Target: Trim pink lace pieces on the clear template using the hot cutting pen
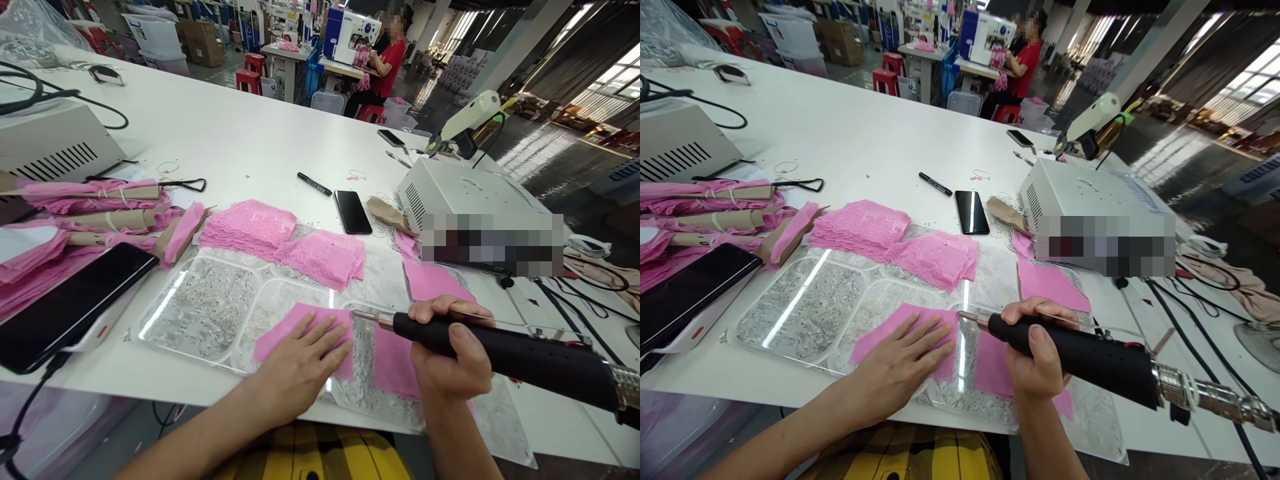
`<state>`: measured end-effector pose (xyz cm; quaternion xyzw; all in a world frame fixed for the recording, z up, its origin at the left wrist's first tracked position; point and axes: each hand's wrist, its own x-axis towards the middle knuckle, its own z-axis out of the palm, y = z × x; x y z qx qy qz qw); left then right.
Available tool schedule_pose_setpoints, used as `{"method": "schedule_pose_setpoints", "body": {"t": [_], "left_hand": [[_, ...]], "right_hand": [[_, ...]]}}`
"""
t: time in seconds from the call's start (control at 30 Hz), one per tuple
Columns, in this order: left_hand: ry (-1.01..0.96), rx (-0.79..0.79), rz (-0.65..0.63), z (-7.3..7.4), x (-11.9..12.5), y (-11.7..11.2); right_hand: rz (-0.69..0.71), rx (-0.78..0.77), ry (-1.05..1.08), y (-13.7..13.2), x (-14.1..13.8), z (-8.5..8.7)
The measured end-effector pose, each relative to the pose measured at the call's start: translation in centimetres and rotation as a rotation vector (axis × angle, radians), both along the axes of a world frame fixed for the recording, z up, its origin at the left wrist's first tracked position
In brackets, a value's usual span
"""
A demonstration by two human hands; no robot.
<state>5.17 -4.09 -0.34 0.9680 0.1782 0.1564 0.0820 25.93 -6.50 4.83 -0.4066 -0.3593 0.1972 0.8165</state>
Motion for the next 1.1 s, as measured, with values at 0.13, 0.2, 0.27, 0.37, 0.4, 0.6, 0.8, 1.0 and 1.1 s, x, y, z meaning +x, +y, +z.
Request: {"method": "schedule_pose_setpoints", "body": {"t": [0.13,0.2,0.27,0.37,0.4,0.6,0.8,1.0,1.1], "left_hand": [[-0.008,0.001,0.001,-0.1,0.0,0.0],[-0.013,-0.003,-0.001,-0.1,0.0,0.0],[-0.012,-0.004,-0.002,-0.1,0.0,-0.1],[-0.005,0.007,-0.005,-0.1,0.0,0.0],[-0.006,0.013,-0.007,-0.2,0.0,0.0],[-0.096,0.080,0.010,0.0,0.2,-0.4],[-0.331,0.157,0.061,1.2,-2.0,-1.8],[-0.383,0.182,0.280,1.1,-6.8,-2.5],[-0.373,0.176,0.323,0.8,-8.3,-2.7]], "right_hand": [[0.007,-0.001,-0.025,0.1,-0.1,-0.1],[0.014,0.000,-0.034,0.1,-0.1,-0.2],[0.025,0.002,-0.044,0.1,-0.1,-0.3],[0.034,-0.005,-0.073,-0.1,0.0,-0.3],[0.034,-0.007,-0.087,-0.1,0.0,-0.4],[0.017,-0.031,-0.074,-0.2,-0.1,-0.1],[0.001,-0.059,0.051,0.2,-1.2,0.8],[0.178,-0.079,0.031,1.7,-4.9,1.3],[0.224,-0.080,-0.001,2.5,-6.5,1.2]]}}
